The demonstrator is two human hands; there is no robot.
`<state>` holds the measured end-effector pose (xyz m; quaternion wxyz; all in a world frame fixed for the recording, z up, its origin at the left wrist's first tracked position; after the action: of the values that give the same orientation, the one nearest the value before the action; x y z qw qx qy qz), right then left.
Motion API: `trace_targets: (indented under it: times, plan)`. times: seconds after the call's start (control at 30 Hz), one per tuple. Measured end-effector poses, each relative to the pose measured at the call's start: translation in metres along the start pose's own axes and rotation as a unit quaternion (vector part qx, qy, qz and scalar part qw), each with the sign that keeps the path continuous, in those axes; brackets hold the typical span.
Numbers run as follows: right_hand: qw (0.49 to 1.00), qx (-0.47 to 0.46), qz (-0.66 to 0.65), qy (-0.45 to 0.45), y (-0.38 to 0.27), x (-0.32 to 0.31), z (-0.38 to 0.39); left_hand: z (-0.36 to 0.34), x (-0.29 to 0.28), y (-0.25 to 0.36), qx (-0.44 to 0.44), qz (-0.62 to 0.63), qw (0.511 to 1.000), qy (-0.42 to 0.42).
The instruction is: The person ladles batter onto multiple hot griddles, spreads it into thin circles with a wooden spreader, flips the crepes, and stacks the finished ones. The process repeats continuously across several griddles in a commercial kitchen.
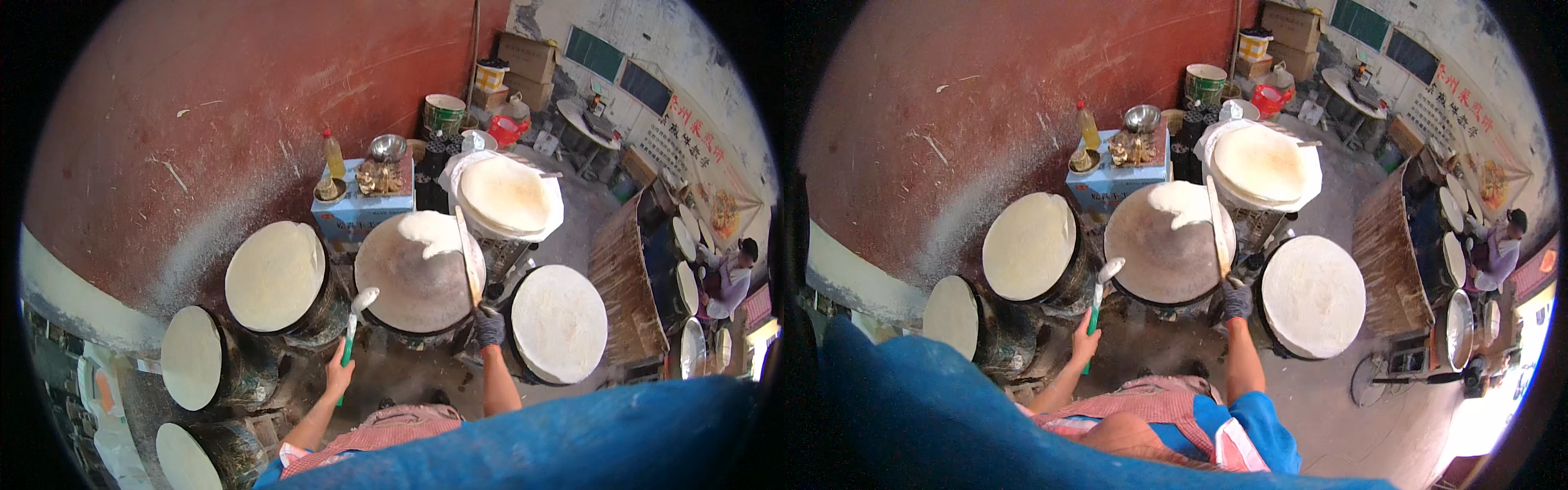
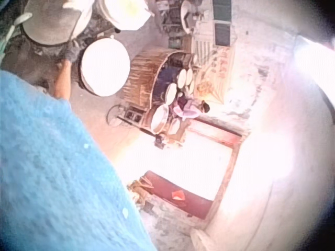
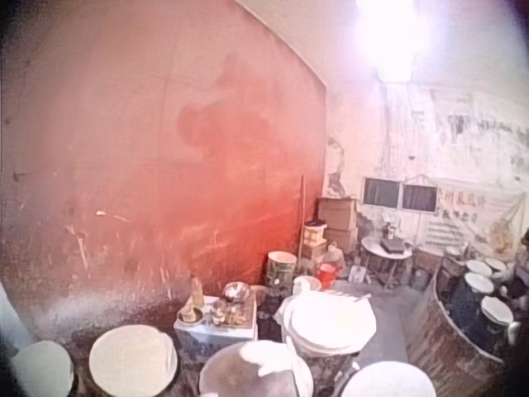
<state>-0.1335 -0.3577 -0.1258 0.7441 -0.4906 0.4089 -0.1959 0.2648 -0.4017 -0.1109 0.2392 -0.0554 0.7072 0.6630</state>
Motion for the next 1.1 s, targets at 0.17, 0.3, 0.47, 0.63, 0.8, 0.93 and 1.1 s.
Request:
trace_targets:
  times: [0.17,0.3,0.47,0.63,0.8,0.93,1.1]
  plan:
    - [0.968,-0.179,0.047,-0.169,-0.019,0.013,0.031,0.041,-0.015,0.010,-0.079,-0.008,0.997,-0.004]
    - [0.991,-0.095,0.092,-0.037,-0.016,0.001,0.019,0.041,-0.020,0.016,-0.100,-0.042,0.994,-0.025]
    - [0.746,-0.587,0.287,-0.127,-0.014,0.014,0.009,0.046,-0.011,0.017,-0.153,-0.020,0.988,-0.018]
    - [0.977,-0.012,-0.188,-0.104,0.027,-0.007,-0.043,0.050,0.006,0.036,-0.066,-0.051,0.996,0.040]
    - [0.922,-0.245,0.033,-0.296,0.021,-0.005,-0.067,0.056,0.018,0.043,-0.114,-0.054,0.991,0.045]
    - [0.958,-0.011,0.065,-0.279,0.031,-0.011,-0.094,0.067,0.024,0.052,-0.142,-0.063,0.986,0.060]
    - [0.874,-0.395,-0.017,-0.283,-0.004,-0.028,-0.097,0.077,0.036,0.064,-0.150,-0.061,0.985,0.057]
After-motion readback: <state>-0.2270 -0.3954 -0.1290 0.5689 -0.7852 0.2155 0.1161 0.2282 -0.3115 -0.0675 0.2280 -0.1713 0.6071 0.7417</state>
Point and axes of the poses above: each hand's wrist, its own z-axis away from the middle knuckle, its own x-axis out of the palm, y = z × x, the point moved 3 cm from there along -z, towards the middle knuckle, and after that the axes turned 6 degrees about z, right-handed, at the moved point
